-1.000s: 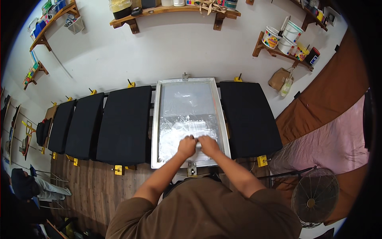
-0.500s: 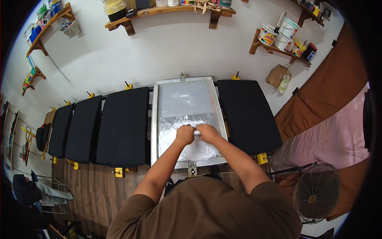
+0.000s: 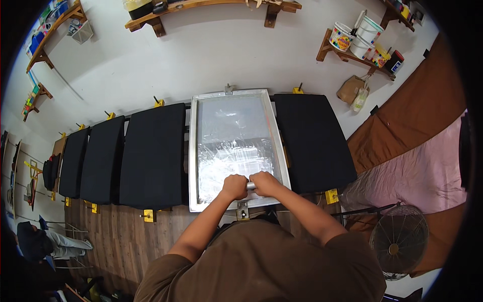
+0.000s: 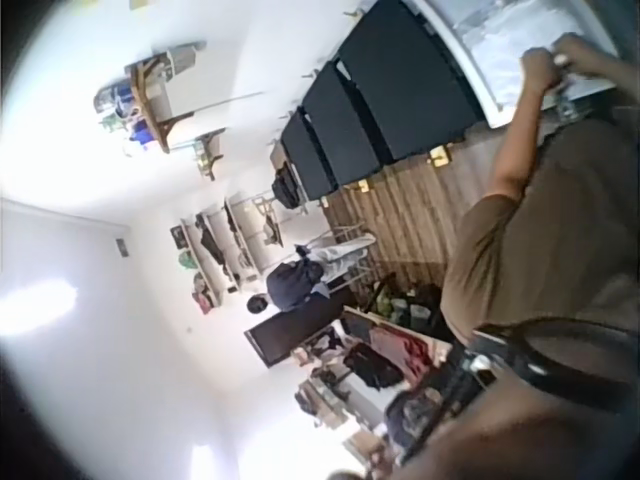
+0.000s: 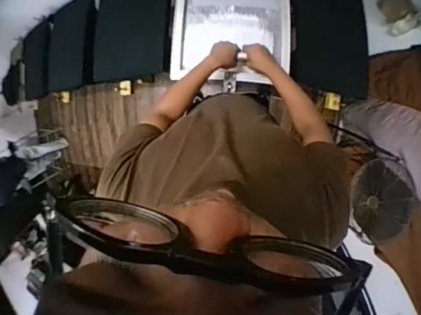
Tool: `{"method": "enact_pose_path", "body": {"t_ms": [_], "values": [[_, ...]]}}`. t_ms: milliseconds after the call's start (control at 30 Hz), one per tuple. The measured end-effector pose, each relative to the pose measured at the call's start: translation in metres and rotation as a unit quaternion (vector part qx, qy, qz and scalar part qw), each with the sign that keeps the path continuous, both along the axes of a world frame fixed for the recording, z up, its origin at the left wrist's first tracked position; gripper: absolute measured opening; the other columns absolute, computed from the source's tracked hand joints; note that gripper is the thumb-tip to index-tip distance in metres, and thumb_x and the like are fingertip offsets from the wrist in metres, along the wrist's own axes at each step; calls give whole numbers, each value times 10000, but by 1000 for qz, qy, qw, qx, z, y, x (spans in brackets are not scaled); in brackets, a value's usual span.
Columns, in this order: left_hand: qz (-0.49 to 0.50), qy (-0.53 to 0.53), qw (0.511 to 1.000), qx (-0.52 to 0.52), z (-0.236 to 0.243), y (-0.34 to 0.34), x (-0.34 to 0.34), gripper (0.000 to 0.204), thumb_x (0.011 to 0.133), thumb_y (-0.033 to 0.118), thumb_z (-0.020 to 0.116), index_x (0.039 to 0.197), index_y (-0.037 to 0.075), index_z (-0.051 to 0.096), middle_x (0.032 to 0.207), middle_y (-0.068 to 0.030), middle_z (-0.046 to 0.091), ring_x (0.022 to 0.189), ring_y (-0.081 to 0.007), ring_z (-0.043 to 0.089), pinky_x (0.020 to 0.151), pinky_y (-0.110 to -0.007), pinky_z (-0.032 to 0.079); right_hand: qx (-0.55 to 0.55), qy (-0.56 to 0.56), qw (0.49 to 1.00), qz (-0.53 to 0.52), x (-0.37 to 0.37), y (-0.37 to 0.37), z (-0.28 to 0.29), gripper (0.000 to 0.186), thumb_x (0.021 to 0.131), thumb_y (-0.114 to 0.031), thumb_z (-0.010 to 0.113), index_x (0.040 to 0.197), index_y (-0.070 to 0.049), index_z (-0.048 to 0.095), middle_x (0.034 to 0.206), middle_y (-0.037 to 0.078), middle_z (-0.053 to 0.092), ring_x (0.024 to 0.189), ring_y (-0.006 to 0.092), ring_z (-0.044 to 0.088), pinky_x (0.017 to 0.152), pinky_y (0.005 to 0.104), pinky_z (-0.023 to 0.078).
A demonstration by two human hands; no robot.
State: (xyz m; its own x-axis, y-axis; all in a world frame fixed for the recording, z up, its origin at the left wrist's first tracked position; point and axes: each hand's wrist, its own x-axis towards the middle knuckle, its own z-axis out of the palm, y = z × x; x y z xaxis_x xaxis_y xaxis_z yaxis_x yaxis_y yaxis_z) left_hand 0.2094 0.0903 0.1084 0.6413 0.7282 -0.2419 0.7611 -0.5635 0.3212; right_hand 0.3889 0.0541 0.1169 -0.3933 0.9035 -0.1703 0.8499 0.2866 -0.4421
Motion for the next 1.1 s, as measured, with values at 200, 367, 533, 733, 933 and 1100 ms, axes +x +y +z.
{"method": "enact_pose_path", "body": {"t_ms": [200,367,533,733,933,1100], "values": [[-5,26,998,-61,3,14,1,206,697,231,700,839,99,768,901,-179,746,869,-345,734,788,-433,589,-24,29,998,46,6,10,-7,271,692,-185,783,900,-32,699,899,200,711,885,401,686,809,465,553],[-3,47,993,-106,25,66,13,297,730,301,708,941,101,769,985,-166,753,931,-331,733,815,-426,584,-41,23,998,35,17,61,13,328,685,-197,824,941,-43,689,898,199,706,887,399,681,803,455,544],[-1,-115,984,136,-15,32,9,174,725,83,662,886,96,726,952,-127,658,896,-331,660,704,-439,590,104,40,993,-35,10,33,-20,306,693,-42,722,988,-46,638,1000,172,679,976,388,638,853,469,525],[0,-196,968,157,-30,-46,-13,323,720,67,651,1041,44,672,913,-129,632,827,-315,652,667,-422,564,148,102,981,-74,-12,-49,-32,371,695,48,607,1056,-37,613,1049,147,655,1046,371,610,870,461,524],[-17,-86,995,57,5,-16,-13,134,685,163,693,793,94,732,851,-148,682,798,-342,688,675,-457,577,34,54,998,18,0,-12,3,252,703,-16,650,952,-57,639,906,185,676,920,413,647,815,506,518],[35,-140,976,165,-13,45,7,122,698,125,669,799,92,730,855,-143,681,807,-340,689,704,-457,582,119,25,993,-9,8,50,3,224,705,-5,666,922,-49,631,928,185,684,947,412,652,820,509,522]]}}
